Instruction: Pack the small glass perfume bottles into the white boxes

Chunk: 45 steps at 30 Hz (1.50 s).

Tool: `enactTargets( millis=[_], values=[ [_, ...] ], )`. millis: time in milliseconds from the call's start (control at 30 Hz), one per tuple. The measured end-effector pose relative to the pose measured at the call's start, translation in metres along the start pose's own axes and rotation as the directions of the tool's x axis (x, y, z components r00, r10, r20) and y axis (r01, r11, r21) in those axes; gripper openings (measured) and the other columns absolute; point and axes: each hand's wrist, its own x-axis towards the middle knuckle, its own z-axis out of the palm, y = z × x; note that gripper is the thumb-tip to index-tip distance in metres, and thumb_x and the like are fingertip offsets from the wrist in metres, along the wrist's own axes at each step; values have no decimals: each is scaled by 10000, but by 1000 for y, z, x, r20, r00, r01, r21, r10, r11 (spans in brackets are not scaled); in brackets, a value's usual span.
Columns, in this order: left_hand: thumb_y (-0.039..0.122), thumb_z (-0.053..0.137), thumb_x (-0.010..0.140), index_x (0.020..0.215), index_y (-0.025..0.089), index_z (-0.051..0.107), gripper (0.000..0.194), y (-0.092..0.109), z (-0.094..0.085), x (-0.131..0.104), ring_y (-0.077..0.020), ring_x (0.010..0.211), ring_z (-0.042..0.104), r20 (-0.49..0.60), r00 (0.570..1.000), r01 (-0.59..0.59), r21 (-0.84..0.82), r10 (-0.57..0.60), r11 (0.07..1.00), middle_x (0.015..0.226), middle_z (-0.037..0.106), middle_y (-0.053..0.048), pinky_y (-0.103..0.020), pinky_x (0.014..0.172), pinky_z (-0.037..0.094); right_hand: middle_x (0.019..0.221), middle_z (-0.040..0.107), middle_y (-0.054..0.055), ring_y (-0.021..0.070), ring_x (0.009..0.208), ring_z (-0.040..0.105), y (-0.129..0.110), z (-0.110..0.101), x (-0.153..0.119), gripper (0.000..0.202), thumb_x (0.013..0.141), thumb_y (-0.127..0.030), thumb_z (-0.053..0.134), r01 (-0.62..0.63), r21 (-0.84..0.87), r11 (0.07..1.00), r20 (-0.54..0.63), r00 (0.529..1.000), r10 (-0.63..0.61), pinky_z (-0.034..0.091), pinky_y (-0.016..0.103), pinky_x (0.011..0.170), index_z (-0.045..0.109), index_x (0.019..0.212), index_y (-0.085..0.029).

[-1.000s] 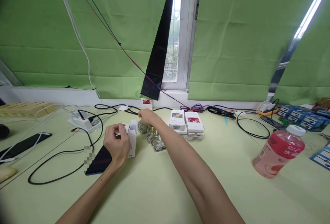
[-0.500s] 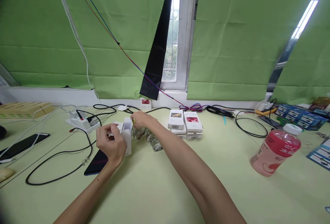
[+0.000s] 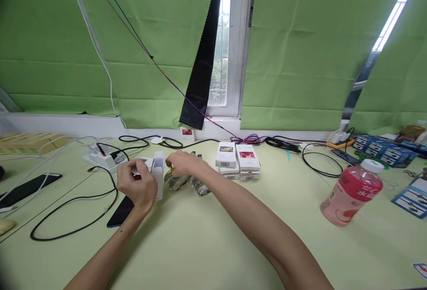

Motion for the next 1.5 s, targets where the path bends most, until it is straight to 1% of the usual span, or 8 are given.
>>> enactTargets(
  millis=[167,367,533,767,967,1167,1367,1500],
  values=[
    [205,494,912,782,183,556,145,1,0,-1,-162,711,489,11,1000,19,2,-19,1000,776,536,-23,-279,638,380,1142,671,119,255,942,685,-4,3,-3,294,736,-155,649,6,1,1000,-20,1000,-6,473,263,635,675,1024,-207],
    [205,496,908,779,187,553,142,1,0,0,-162,715,493,18,999,40,6,-40,999,779,539,-25,-271,614,376,1014,685,109,259,861,694,-12,3,-6,227,732,-147,619,7,-5,1000,-36,999,-7,441,258,542,664,948,-200],
    [215,495,899,770,189,558,146,1,0,2,-168,724,507,14,997,78,21,-79,997,783,543,-29,-277,619,392,987,683,103,259,842,702,-24,6,-11,236,738,-155,631,-28,1,1000,-60,998,28,456,265,545,668,967,-200],
    [220,491,904,773,191,562,152,1,0,2,-170,722,518,19,998,52,19,-53,998,769,552,-26,-285,632,393,956,693,110,268,828,715,-41,5,-28,208,753,-151,628,-90,-10,996,-80,993,89,458,270,555,676,954,-178],
    [222,493,908,778,186,573,156,0,1,-1,-168,716,515,30,998,49,6,-50,999,777,558,-27,-281,619,387,962,707,120,281,845,720,-42,7,-34,202,771,-164,633,-133,-24,991,-98,987,130,455,268,557,682,967,-176],
    [214,489,903,771,185,565,155,2,1,-2,-163,705,502,49,998,49,4,-49,999,772,550,-25,-277,616,386,939,715,136,300,830,721,-45,7,-46,182,787,-142,614,-133,-63,989,-101,987,127,434,281,546,696,948,-166],
    [215,491,891,766,188,550,141,5,1,-3,-159,700,493,67,995,73,-11,-72,997,769,534,-20,-269,609,382,884,717,130,282,758,713,-41,13,-58,162,784,-164,621,-106,-95,990,-123,988,94,394,280,526,706,922,-171],
    [224,488,900,766,187,554,155,4,1,-4,-159,701,496,71,995,65,-10,-64,998,770,536,-20,-272,620,386,861,714,122,263,732,699,-42,13,-68,164,761,-137,623,-103,-108,989,-118,989,90,377,275,523,706,898,-173]
  ],
)
